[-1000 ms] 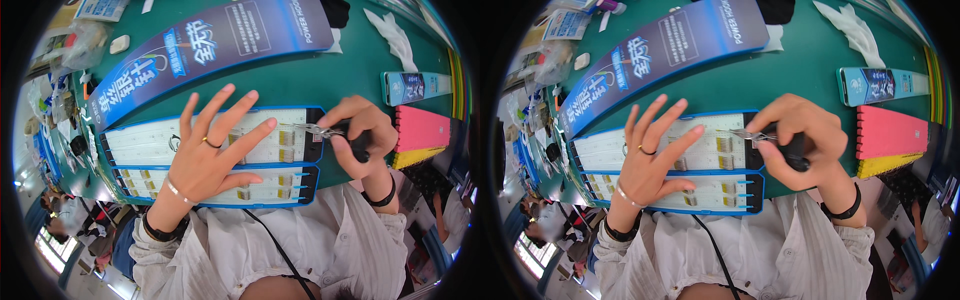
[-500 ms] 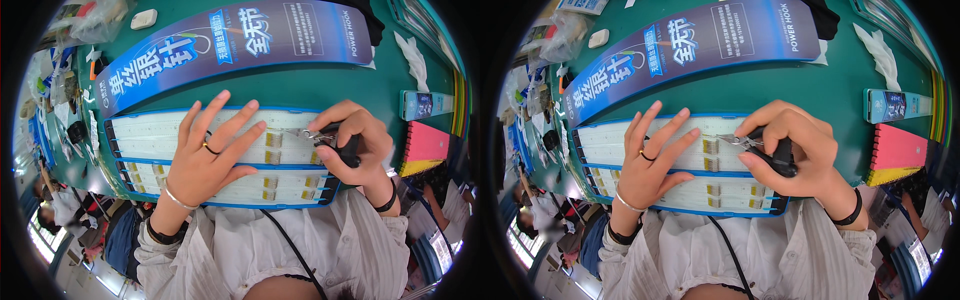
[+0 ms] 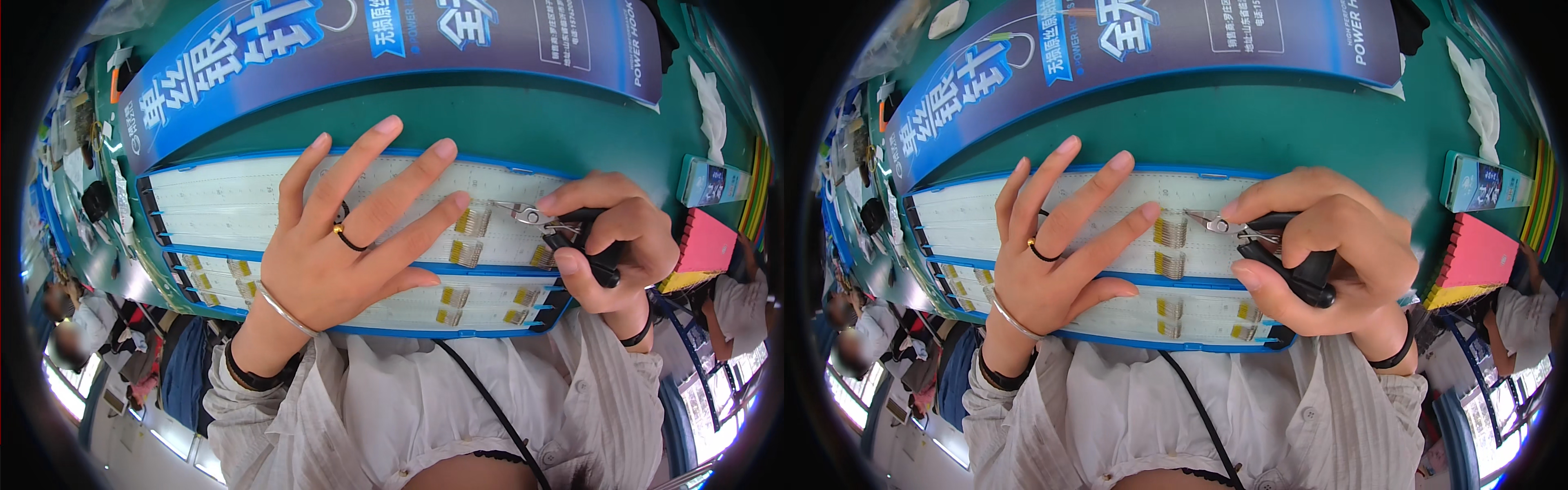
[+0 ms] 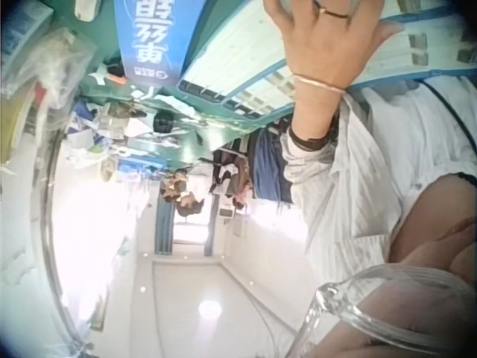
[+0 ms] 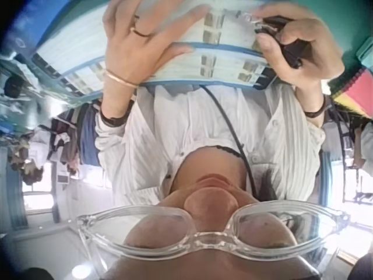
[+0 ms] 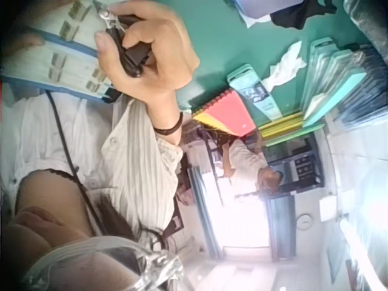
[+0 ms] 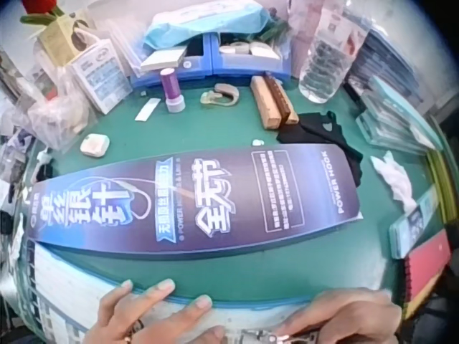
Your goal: Assembling fishing hooks or lures onto a storage board using nippers and a hook tool.
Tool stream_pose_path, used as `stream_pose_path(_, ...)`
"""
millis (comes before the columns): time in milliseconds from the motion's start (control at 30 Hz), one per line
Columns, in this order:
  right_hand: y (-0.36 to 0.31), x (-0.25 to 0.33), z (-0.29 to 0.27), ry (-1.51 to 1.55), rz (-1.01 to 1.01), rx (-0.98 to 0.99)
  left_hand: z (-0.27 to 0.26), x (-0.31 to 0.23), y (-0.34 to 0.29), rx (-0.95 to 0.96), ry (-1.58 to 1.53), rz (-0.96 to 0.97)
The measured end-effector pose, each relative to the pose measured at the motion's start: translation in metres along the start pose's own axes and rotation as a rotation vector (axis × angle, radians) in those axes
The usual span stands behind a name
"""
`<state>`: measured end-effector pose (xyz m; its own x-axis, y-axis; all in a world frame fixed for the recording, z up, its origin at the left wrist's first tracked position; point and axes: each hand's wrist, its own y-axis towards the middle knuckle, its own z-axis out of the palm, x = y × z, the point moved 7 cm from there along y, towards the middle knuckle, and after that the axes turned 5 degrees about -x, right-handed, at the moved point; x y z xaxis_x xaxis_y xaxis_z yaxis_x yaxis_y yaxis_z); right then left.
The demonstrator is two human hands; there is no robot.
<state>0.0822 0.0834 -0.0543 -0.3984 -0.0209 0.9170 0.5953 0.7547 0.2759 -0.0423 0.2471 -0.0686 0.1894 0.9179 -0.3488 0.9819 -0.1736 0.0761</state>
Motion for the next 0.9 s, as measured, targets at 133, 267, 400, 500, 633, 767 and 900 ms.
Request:
stream_pose_path(133,0.001,0.0028,-0.0009,-0.029,-0.017,0.006,0.0005,-0.0015,0.0003,-0.004,0.021,-0.011)
stream_pose_path(267,-0.0064,0.0018,-0.0017,-0.067,0.056,0.034,0.0021,-0.002,-0.0002,0.017,0.037,-0.014)
stream_pose_path(400,-0.0067,0.0017,-0.0032,-0.077,0.046,0.02,0.0031,-0.0024,0.0,0.028,0.054,-0.003)
stream_pose_path(500,-0.0062,0.0028,-0.0031,-0.086,0.042,0.018,0.0029,-0.002,-0.0003,0.036,0.059,-0.006)
stream_pose_path(633,-0.0067,0.0023,-0.003,-0.093,0.045,0.008,0.0034,-0.0013,-0.0005,0.034,0.055,-0.007)
stream_pose_path(767,-0.0053,0.0025,-0.0025,-0.095,0.054,0.019,0.0035,-0.0011,-0.0008,0.029,0.058,-0.012)
stream_pose_path(900,-0.0063,0.0016,-0.0035,-0.1,0.062,0.004,0.0038,-0.001,-0.0003,0.032,0.061,-0.011)
